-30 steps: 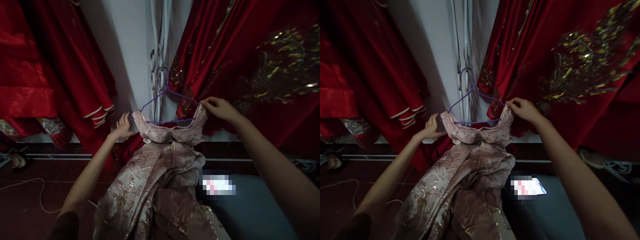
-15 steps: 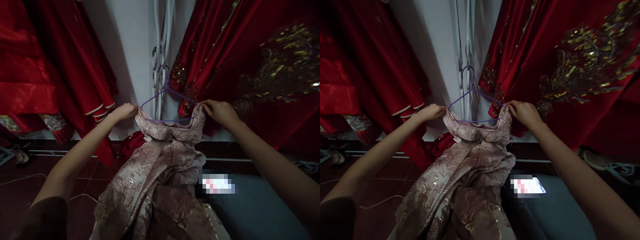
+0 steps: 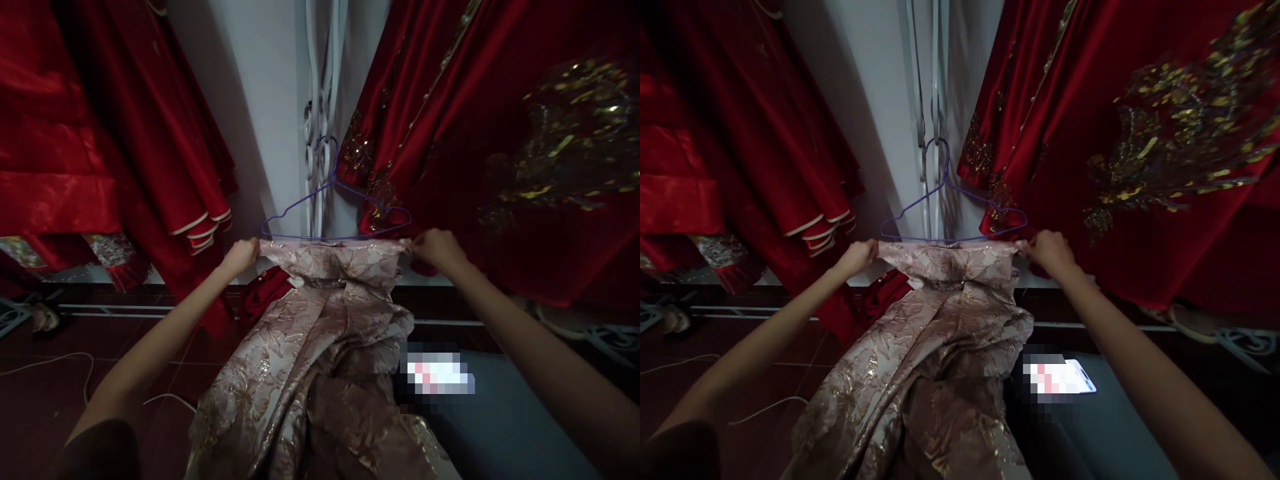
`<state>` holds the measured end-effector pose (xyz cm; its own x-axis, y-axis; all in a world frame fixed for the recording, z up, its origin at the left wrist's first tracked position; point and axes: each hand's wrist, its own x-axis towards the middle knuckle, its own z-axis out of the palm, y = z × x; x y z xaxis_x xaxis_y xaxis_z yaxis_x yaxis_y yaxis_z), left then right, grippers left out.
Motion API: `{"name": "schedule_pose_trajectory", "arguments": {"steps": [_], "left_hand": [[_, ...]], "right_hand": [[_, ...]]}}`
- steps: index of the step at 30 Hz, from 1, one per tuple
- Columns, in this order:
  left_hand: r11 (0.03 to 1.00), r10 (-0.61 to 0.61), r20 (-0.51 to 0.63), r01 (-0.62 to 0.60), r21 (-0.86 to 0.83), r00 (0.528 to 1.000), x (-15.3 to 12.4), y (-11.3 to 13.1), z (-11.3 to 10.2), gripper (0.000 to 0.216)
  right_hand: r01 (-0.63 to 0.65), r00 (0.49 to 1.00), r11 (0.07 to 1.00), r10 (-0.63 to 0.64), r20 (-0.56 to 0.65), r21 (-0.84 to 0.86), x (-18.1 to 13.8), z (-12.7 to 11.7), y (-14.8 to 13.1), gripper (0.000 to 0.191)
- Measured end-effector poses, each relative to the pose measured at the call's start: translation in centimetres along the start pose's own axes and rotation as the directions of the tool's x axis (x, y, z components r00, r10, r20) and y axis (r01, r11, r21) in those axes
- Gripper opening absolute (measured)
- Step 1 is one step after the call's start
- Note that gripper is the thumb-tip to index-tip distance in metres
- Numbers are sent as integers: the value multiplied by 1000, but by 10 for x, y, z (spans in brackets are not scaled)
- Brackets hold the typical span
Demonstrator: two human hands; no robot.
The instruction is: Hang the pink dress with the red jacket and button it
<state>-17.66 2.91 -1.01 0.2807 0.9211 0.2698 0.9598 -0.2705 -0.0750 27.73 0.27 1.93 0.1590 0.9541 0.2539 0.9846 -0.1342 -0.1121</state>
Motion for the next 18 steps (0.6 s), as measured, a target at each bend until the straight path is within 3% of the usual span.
{"name": "schedule_pose_trajectory", "arguments": {"steps": [2,5,9,12,15,18], "left_hand": [[998,62,53,-61,-25,997,-24,2,14,18],[987,137,-18,-138,-85,990,-49,7,18,20],[967,108,-178,-145,-212,978,-44,26,-7,23],[916,65,-213,-143,-376,975,-23,54,-28,23],[809,217,-167,-273,-520,962,-8,81,-41,20],[705,462,-97,-432,-563,881,-7,93,-43,20]], "right_hand": [[13,985,989,-39,167,149,-15,17,4,15],[12,982,963,-61,176,271,-41,27,-2,12],[38,998,911,-51,23,410,-59,9,-25,27],[82,991,881,-24,-129,465,-58,-8,-43,25],[96,964,846,51,-260,524,-57,-14,-51,21],[67,941,798,150,-305,599,-58,-9,-45,21]]}}
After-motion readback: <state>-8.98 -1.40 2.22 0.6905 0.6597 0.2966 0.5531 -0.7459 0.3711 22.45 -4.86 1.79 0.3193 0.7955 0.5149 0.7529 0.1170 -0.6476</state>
